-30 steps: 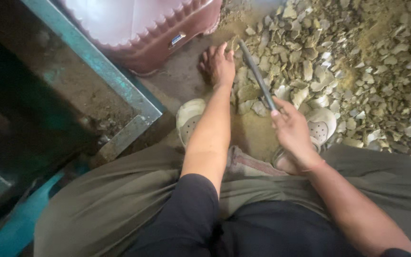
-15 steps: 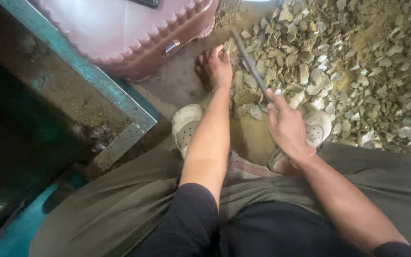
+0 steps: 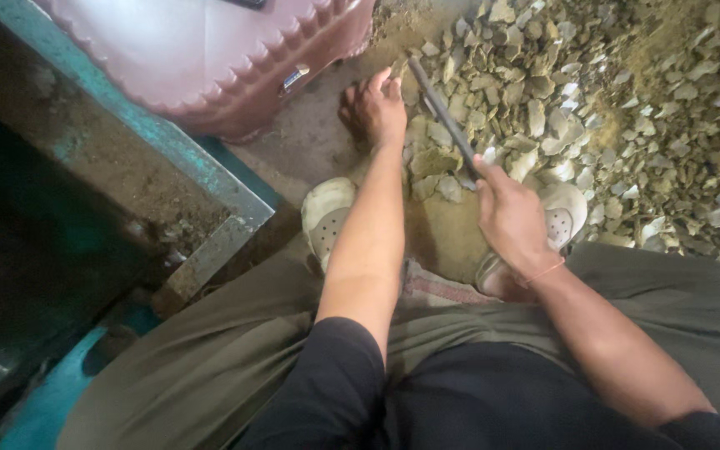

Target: The person sits on the floor and uses a metal tool to pry open oysters from a large pile. They hold each oyster with one hand and lever the shell open with the tool, then place the opened oyster aside.

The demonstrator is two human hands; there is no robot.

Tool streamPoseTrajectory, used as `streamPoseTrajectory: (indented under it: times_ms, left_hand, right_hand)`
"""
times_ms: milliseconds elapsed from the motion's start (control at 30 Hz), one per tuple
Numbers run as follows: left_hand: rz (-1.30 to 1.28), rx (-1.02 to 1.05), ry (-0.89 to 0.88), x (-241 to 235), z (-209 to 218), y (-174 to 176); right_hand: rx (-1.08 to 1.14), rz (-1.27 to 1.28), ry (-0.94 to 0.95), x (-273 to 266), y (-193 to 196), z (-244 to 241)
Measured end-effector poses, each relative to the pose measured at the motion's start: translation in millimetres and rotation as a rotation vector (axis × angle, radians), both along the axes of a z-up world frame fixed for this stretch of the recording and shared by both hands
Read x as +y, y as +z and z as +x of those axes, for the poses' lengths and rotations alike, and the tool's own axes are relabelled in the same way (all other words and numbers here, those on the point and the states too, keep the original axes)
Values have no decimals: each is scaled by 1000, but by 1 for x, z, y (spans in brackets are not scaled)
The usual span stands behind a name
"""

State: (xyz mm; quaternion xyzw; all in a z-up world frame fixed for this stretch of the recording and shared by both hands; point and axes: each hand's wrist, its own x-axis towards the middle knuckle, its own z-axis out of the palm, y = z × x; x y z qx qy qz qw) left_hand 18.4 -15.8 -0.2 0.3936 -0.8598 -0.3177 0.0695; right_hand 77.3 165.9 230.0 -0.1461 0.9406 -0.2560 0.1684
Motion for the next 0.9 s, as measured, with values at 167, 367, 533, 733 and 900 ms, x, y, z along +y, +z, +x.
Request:
streamPoseTrajectory:
  times_ms: [167, 367, 533, 733, 900]
  left_hand:
    - [23, -59, -38, 0, -2, -6]
    - [90, -5, -94, -5, -6, -5]
    - [182, -58, -74, 0, -6, -11]
    - [508, 184, 5, -2, -13, -72]
    - [162, -376, -195, -60, 13, -84]
  right_hand:
    - [-45, 120, 7, 5, 1, -4]
    - [1, 49, 56, 8, -4, -7]
    - [34, 40, -2, 9, -3, -5]
    - [-107, 41, -70, 16, -2, -3]
    - [-104, -41, -67, 28, -4, 2]
